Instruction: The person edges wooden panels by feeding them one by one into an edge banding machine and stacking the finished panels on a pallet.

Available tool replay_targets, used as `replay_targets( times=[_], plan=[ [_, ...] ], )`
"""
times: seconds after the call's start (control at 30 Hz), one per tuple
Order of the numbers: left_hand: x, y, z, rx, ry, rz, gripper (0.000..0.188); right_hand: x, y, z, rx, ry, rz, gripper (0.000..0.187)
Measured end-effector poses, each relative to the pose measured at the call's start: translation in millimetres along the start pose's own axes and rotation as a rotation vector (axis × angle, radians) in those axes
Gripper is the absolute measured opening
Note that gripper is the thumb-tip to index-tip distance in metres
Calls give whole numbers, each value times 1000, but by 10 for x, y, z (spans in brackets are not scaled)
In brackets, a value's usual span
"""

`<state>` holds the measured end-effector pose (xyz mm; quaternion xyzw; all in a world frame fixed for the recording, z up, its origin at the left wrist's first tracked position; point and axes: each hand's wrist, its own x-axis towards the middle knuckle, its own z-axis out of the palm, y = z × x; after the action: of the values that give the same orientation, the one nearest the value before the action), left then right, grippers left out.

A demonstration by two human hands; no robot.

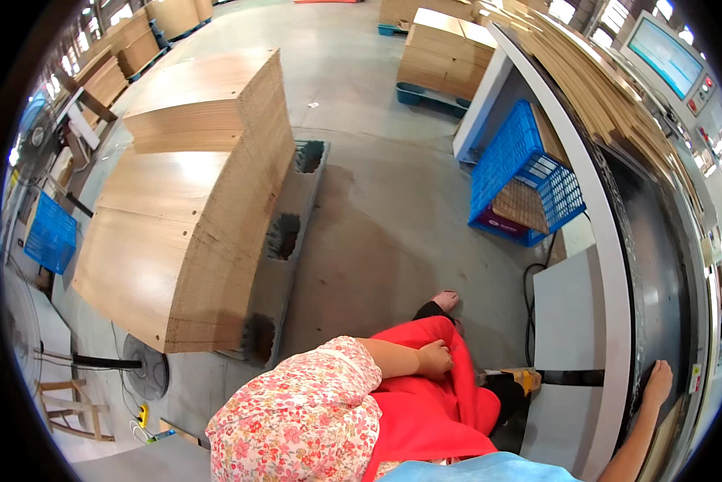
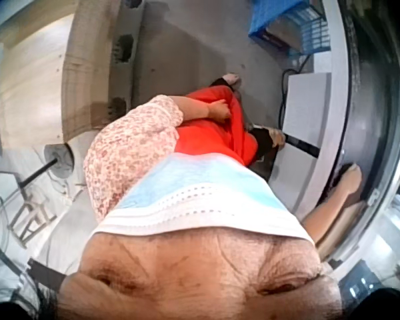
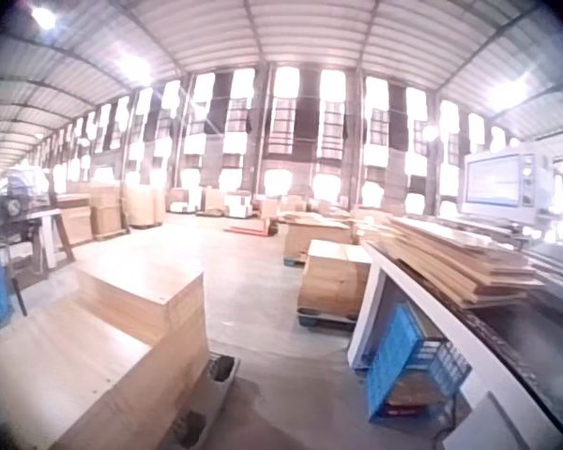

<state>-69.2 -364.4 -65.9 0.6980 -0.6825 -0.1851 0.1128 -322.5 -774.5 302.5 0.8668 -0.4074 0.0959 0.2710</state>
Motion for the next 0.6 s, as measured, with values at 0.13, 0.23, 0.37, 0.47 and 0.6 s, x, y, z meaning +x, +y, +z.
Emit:
replay_targets(
  times=[0.13, 0.23, 0.37, 0.47, 0.6],
  plan=[
    [29, -55, 94, -21, 32, 8, 32, 238, 17, 208, -14, -10, 24, 31],
    [73, -42, 154, -24, 55, 38, 32, 276, 180, 347, 7, 19, -49, 33],
    [87, -15, 169, -1, 22, 59, 32, 462, 381, 576, -84, 16, -136, 32],
    [130, 18, 129, 18, 7, 71, 33, 695, 530, 845, 45, 204, -207, 31],
    [31, -7, 106, 58, -17, 50, 35, 737, 256, 850, 244, 176, -146, 36]
  ],
)
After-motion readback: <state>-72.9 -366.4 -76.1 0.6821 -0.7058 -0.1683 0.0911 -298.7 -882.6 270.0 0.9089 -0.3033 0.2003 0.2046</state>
